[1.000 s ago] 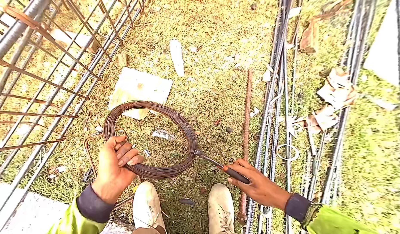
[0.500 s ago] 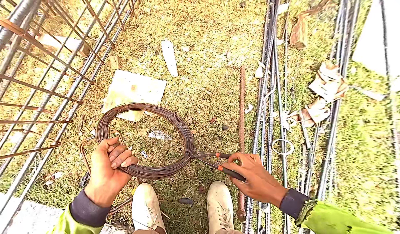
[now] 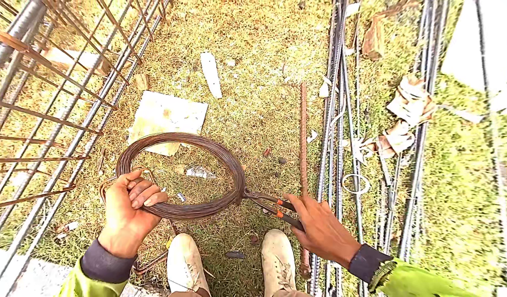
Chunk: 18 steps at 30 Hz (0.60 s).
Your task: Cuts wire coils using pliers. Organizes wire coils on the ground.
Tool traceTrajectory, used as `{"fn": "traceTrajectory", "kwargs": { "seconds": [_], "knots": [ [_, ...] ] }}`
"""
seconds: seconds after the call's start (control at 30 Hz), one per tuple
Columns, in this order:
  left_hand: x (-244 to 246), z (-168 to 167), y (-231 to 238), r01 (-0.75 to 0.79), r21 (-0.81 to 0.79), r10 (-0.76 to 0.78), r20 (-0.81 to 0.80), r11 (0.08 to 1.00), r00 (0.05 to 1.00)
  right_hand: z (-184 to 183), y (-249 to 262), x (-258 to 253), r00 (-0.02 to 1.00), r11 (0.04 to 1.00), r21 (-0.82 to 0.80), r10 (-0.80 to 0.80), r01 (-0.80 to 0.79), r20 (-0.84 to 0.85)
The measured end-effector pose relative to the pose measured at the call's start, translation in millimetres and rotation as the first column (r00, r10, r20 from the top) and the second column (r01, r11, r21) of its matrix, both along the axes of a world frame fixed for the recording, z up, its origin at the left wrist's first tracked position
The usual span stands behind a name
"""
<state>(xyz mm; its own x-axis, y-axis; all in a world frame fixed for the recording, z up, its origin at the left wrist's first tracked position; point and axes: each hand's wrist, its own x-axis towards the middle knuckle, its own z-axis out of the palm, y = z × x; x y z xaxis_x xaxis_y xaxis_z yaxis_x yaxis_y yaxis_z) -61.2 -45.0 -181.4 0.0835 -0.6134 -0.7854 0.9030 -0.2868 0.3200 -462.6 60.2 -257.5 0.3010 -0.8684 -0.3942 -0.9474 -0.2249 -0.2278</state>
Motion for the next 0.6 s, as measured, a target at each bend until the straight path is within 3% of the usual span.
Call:
{"fn": "traceTrajectory", "kwargs": {
  "seconds": [0.17, 0.27, 0.33, 0.37, 0.4, 0.47, 0.53, 0.57, 0.6],
  "knots": [
    [5.5, 5.7, -14.3, -0.054, 0.021, 0.054, -0.009, 0.998, 0.998, -6.7, 11.2, -23.1, 0.989, 0.994, 0.005, -0.113, 0.113, 0.097],
    [9.0, 8.9, -21.8, -0.120, 0.021, 0.121, -0.061, 0.993, 0.991, -10.2, 16.4, -33.5, 0.989, 0.990, -0.030, -0.140, 0.141, 0.050],
    [7.4, 12.0, -25.2, -0.134, 0.004, 0.134, -0.081, 0.991, 0.988, -6.3, 13.8, -32.7, 0.980, 0.968, 0.165, -0.196, 0.190, 0.024],
    [3.5, 13.8, -26.0, -0.134, 0.007, 0.134, -0.078, 0.991, 0.988, -1.1, 8.3, -28.8, 0.960, 0.896, 0.374, -0.276, 0.241, 0.044],
    [-1.1, 14.7, -26.2, -0.131, 0.009, 0.132, -0.069, 0.991, 0.989, 4.0, 2.9, -23.5, 0.918, 0.766, 0.587, -0.385, 0.263, 0.091],
    [-7.1, 12.9, -24.8, -0.124, 0.003, 0.124, -0.062, 0.992, 0.990, 10.6, 2.7, -14.3, 0.725, 0.391, 0.914, -0.661, 0.113, 0.193],
    [-10.5, 9.0, -24.7, -0.119, -0.008, 0.119, -0.065, 0.993, 0.991, 14.8, 8.9, -7.3, 0.442, -0.050, 0.965, -0.894, -0.256, 0.071],
    [-11.4, 8.0, -25.0, -0.117, -0.010, 0.116, -0.064, 0.993, 0.991, 16.2, 9.9, -4.4, 0.369, -0.164, 0.894, -0.929, -0.417, 0.002],
    [-11.7, 7.5, -25.2, -0.116, -0.011, 0.115, -0.069, 0.993, 0.991, 19.9, 7.2, -2.7, 0.355, -0.174, 0.872, -0.935, -0.457, -0.001]
  ]
}}
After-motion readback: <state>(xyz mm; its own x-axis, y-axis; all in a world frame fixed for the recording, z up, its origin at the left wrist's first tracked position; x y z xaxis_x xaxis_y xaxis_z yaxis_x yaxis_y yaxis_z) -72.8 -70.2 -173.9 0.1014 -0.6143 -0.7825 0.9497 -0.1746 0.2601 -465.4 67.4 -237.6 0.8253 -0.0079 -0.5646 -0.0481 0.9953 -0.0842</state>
